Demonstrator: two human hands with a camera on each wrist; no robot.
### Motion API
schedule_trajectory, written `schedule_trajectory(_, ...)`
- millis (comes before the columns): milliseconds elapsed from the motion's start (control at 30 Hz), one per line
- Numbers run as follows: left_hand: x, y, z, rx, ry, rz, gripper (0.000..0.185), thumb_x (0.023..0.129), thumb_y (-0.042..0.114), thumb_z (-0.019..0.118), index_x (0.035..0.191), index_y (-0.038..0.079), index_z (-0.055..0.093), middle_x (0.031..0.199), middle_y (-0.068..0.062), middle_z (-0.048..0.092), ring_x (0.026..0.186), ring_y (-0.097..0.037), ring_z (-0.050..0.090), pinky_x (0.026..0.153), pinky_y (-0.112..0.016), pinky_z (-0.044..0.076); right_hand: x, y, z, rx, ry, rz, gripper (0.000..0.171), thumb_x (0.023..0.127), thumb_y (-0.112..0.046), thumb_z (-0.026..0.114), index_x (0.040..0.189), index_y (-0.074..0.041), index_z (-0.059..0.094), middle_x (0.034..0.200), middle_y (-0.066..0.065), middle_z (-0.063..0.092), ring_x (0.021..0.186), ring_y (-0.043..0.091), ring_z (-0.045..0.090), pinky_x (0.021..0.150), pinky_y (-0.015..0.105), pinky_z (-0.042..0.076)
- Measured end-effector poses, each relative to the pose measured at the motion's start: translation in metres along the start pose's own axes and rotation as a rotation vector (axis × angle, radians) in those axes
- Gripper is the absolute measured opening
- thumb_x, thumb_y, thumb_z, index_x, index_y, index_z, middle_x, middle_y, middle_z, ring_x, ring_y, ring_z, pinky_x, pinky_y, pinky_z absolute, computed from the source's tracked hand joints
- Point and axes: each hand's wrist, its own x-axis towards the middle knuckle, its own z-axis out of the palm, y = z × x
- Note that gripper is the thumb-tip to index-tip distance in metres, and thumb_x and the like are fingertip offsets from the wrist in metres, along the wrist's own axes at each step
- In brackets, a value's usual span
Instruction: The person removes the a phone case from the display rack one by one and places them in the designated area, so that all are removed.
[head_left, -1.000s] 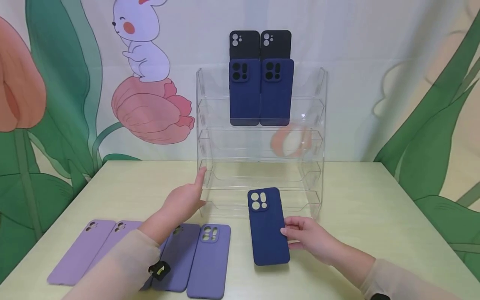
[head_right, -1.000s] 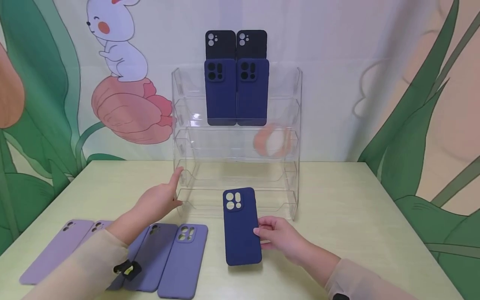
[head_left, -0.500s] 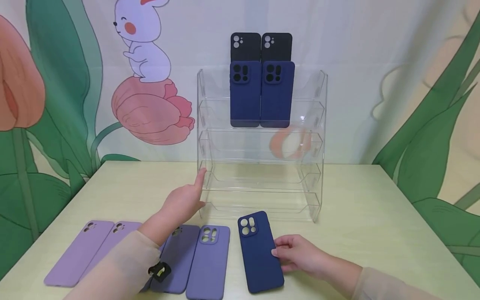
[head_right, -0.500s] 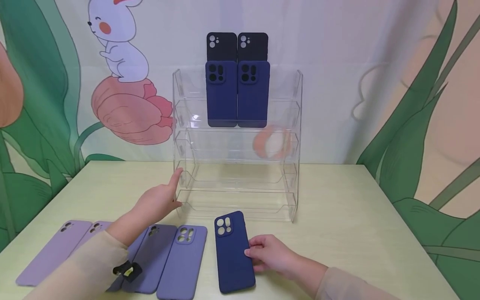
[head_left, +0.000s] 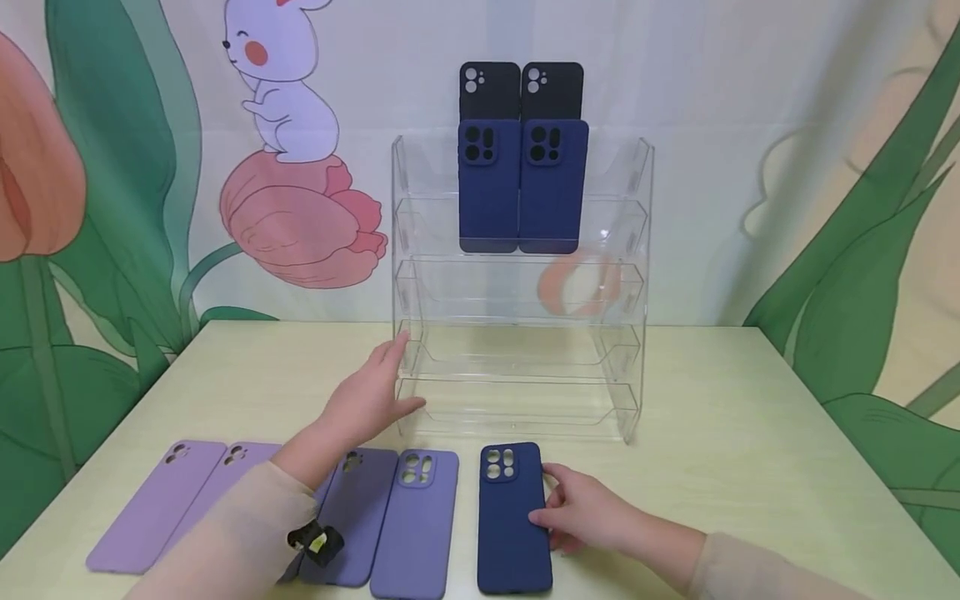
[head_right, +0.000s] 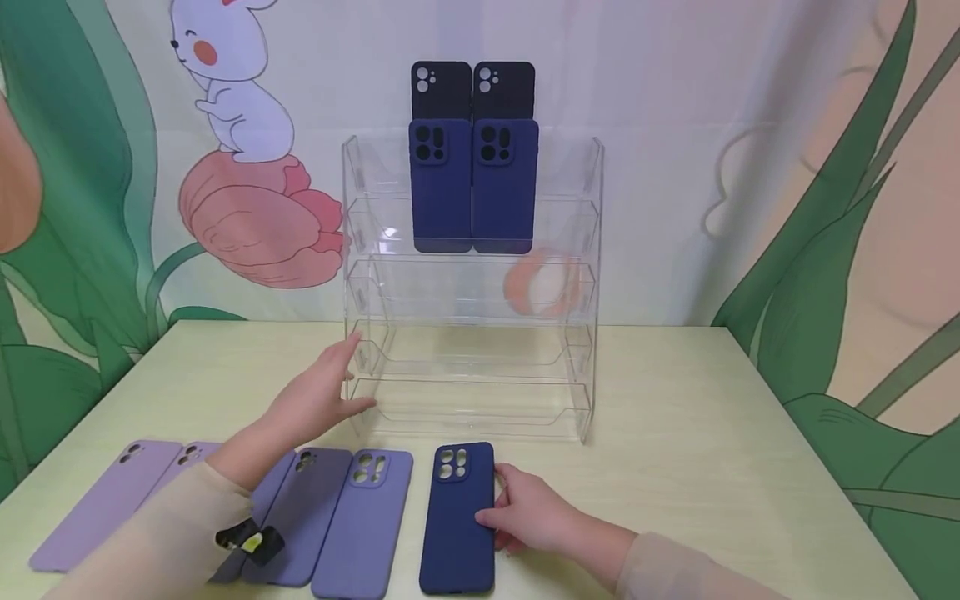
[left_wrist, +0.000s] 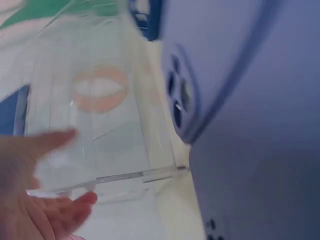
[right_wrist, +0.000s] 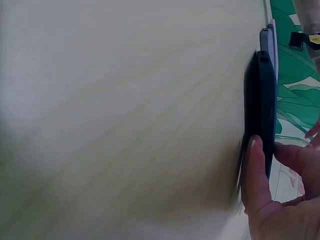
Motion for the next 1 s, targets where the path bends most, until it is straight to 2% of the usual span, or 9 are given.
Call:
schedule_trajectory(67,0.004,-0.005,-0.002,-0.145,-0.042,-0.059,0.09,0.085,0.028,0.069,0.148,0.005,0.009,0.133,-0.02,0.049,0.089,-0.029,0.064,0.067,-0.042,0.052,0.0,-0.003,0.0,-0.026,-0.005,-0.004,0.073,0.083,-0.01,0.069,0.138,0.012,0.026,0.071,0.007,0.057,0.053,0.019,0.061,0.046,0.033,0.051)
schedule_trajectory(100,0.006,-0.007,-0.003,-0.205,-0.064,-0.093,0.087,0.088,0.028,0.065,0.148,0.005,0.007,0.131,-0.02,0.051,0.092,-0.029,0.064,0.071,-0.042,0.051,0.001,-0.004,0.0,-0.038,-0.011,-0.001,0.075,0.084,-0.011,0.069,0.139,0.012,0.024,0.071,0.006,0.057,0.052,0.018,0.061,0.046,0.032,0.051)
schedule_trajectory(167,0.01,-0.012,-0.003,-0.282,-0.104,-0.135,0.075,0.092,0.024,0.057,0.148,0.004,0.011,0.124,-0.02,0.057,0.093,-0.029,0.065,0.071,-0.041,0.051,0.003,-0.006,0.0,-0.057,-0.022,0.0,0.078,0.084,-0.012,0.069,0.14,0.012,0.021,0.07,0.006,0.058,0.051,0.017,0.06,0.046,0.032,0.051)
schedule_trajectory(200,0.012,-0.015,-0.003,-0.321,-0.154,-0.153,0.07,0.094,0.021,0.053,0.147,0.001,0.013,0.121,-0.022,0.058,0.092,-0.03,0.065,0.071,-0.041,0.051,0.004,-0.005,0.001,-0.067,-0.026,-0.005,0.079,0.084,-0.012,0.069,0.14,0.013,0.02,0.069,0.006,0.058,0.051,0.017,0.059,0.046,0.032,0.051)
schedule_trajectory(300,0.016,-0.021,-0.001,-0.416,-0.314,-0.2,0.058,0.095,0.013,0.046,0.143,-0.007,0.022,0.118,-0.026,0.057,0.086,-0.029,0.065,0.069,-0.039,0.053,0.007,-0.006,0.002,-0.09,-0.041,-0.01,0.081,0.084,-0.014,0.069,0.141,0.012,0.018,0.067,0.006,0.058,0.051,0.016,0.058,0.047,0.031,0.051)
schedule_trajectory(367,0.018,-0.024,0.001,-0.473,-0.405,-0.23,0.055,0.096,0.009,0.044,0.142,-0.01,0.022,0.118,-0.029,0.056,0.079,-0.026,0.066,0.063,-0.035,0.054,0.009,-0.007,0.003,-0.1,-0.054,-0.012,0.082,0.084,-0.015,0.069,0.141,0.012,0.017,0.067,0.005,0.059,0.051,0.016,0.058,0.047,0.031,0.051)
schedule_trajectory(533,0.021,-0.031,0.004,-0.56,-0.536,-0.265,0.052,0.096,0.008,0.047,0.141,-0.009,0.027,0.123,-0.03,0.052,0.079,-0.024,0.067,0.063,-0.033,0.055,0.01,-0.01,0.004,-0.119,-0.075,-0.01,0.082,0.085,-0.016,0.069,0.142,0.012,0.016,0.066,0.005,0.059,0.052,0.016,0.058,0.047,0.032,0.05)
schedule_trajectory(733,0.022,-0.039,0.002,-0.648,-0.63,-0.262,0.049,0.097,0.01,0.047,0.139,-0.007,0.03,0.124,-0.027,0.051,0.087,-0.027,0.066,0.066,-0.035,0.055,0.012,-0.014,0.005,-0.144,-0.1,-0.016,0.081,0.086,-0.018,0.068,0.142,0.011,0.017,0.065,0.005,0.059,0.051,0.017,0.058,0.046,0.033,0.048)
schedule_trajectory(1000,0.02,-0.043,0.0,-0.679,-0.658,-0.259,0.05,0.098,0.014,0.048,0.14,-0.007,0.03,0.128,-0.026,0.048,0.093,-0.027,0.065,0.071,-0.036,0.054,0.013,-0.015,0.007,-0.144,-0.145,-0.04,0.08,0.086,-0.018,0.068,0.143,0.008,0.018,0.062,0.005,0.059,0.049,0.018,0.056,0.042,0.029,0.042)
